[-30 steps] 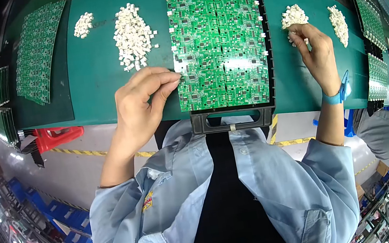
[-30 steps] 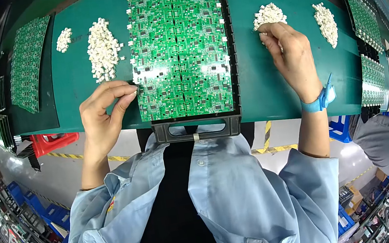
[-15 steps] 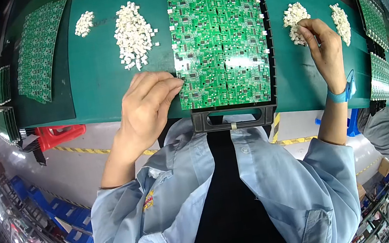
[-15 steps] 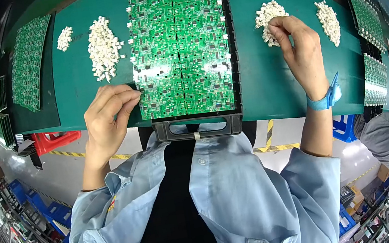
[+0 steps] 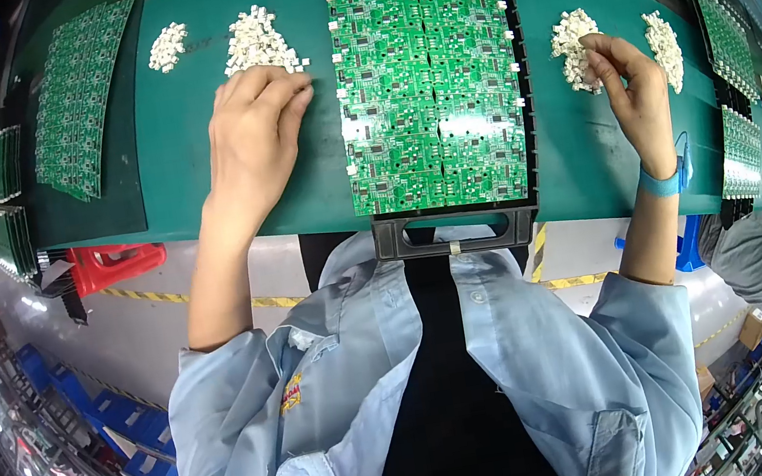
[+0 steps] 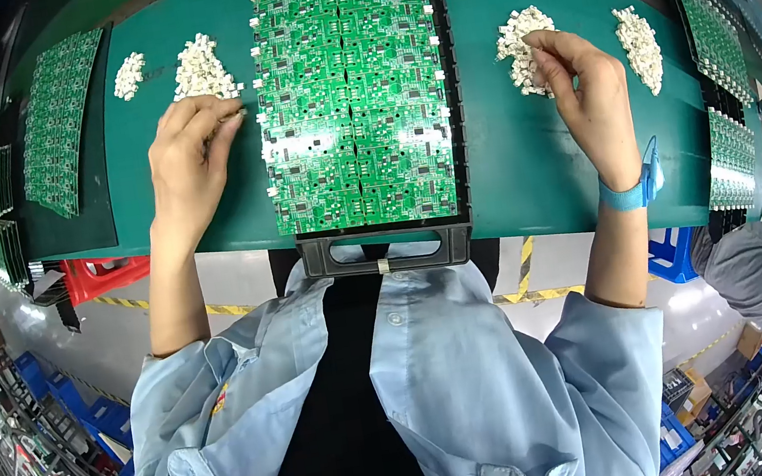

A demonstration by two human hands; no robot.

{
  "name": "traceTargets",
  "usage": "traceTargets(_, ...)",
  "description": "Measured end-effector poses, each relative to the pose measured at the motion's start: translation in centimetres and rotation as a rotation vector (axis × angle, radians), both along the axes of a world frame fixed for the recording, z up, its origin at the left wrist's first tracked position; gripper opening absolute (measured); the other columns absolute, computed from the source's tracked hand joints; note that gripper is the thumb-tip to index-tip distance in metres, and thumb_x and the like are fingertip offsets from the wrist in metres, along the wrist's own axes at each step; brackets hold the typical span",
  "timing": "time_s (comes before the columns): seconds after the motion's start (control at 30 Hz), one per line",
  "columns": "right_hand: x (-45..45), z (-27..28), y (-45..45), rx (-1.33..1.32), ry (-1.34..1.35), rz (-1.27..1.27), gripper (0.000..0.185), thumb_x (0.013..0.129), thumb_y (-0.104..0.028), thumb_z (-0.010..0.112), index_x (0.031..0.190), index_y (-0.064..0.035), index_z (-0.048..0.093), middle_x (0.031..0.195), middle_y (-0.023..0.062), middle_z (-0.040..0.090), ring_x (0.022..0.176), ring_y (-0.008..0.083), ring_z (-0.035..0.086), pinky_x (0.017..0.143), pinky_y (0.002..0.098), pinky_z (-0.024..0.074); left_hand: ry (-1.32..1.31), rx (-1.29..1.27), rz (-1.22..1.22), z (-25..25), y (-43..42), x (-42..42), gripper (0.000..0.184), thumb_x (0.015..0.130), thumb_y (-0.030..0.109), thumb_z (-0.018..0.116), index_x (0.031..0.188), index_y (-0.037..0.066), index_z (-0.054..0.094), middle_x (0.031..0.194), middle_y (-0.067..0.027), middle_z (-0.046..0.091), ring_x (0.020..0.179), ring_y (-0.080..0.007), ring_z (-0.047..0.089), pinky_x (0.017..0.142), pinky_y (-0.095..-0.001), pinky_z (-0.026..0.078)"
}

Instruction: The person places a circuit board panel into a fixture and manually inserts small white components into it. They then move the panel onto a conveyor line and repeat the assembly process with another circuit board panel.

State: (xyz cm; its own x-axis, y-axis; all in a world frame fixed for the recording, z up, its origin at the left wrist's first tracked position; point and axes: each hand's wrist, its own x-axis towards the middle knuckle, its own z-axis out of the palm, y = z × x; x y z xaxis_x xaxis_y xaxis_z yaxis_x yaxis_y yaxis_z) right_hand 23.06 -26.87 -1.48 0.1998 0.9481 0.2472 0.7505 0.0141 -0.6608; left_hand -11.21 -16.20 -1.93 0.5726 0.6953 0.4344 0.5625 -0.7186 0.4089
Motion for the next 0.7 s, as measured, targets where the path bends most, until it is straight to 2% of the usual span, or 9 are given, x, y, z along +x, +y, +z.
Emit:
traceTargets(0.07,0.3,0.0,-0.3,0.013,0.002,-0.025,0.008,0.087,0.001,0.056,0.091,0.0050,0.063,0.069,0.0054,0.061,0.060,0.0110,0.057,0.055,0.0199,0.0440,0.083,0.030,-0.010,-0.5,0.5,0.3,0.009,0.078,0.002,0.066,0.087,0.002,0.067,0.087,-0.0044,0.062,0.075,-0.0213,0.056,0.070,-0.0302,0.045)
traceTargets(0.2,0.6,0.1,0.0,-0.110,0.323,0.010,0.012,0.089,0.000,0.055,0.095,0.0066,0.063,0.070,0.0052,0.061,0.062,0.0106,0.060,0.058,0.0188,0.0460,0.127,0.050,-0.026,-1.0,1.2,0.0,0.014,0.078,-0.002,0.065,0.091,0.001,0.067,0.089,-0.0051,0.065,0.075,-0.0171,0.058,0.065,-0.0247,0.045)
traceTargets(0.23,0.7,0.2,-0.1,-0.110,0.313,-0.001,0.012,0.089,0.000,0.055,0.095,0.0066,0.063,0.070,0.0052,0.061,0.062,0.0106,0.060,0.058,0.0188,0.0460,0.116,0.049,-0.036,-0.8,1.0,0.2,0.014,0.078,-0.002,0.065,0.091,0.001,0.067,0.089,-0.0051,0.065,0.075,-0.0171,0.058,0.065,-0.0247,0.045)
traceTargets(0.37,0.7,0.0,0.2,-0.120,0.403,0.035,0.014,0.089,0.000,0.054,0.098,0.0066,0.063,0.070,0.0052,0.061,0.063,0.0103,0.060,0.058,0.0181,0.0456,0.045,-0.383,0.216,1.4,0.2,0.2,0.013,0.081,0.000,0.065,0.094,0.000,0.068,0.087,-0.0044,0.067,0.070,-0.0131,0.057,0.062,-0.0221,0.044)
traceTargets(0.57,1.0,-0.2,0.6,-0.172,0.420,0.055,0.013,0.090,0.000,0.054,0.097,0.0065,0.064,0.070,0.0056,0.062,0.064,0.0103,0.061,0.059,0.0176,0.0459,-0.158,-0.360,0.159,0.7,0.3,0.3,0.014,0.081,0.000,0.063,0.094,-0.001,0.068,0.081,-0.0044,0.066,0.060,-0.0100,0.053,0.054,-0.0219,0.041)
traceTargets(0.7,0.7,-0.4,0.5,-0.143,0.543,0.077,0.012,0.088,0.000,0.056,0.095,0.0065,0.064,0.067,0.0050,0.061,0.063,0.0109,0.061,0.057,0.0177,0.0457,-0.247,-0.587,0.219,0.8,0.4,-0.3,0.016,0.082,0.001,0.064,0.097,-0.001,0.069,0.082,-0.0039,0.067,0.064,-0.0094,0.053,0.057,-0.0206,0.042)
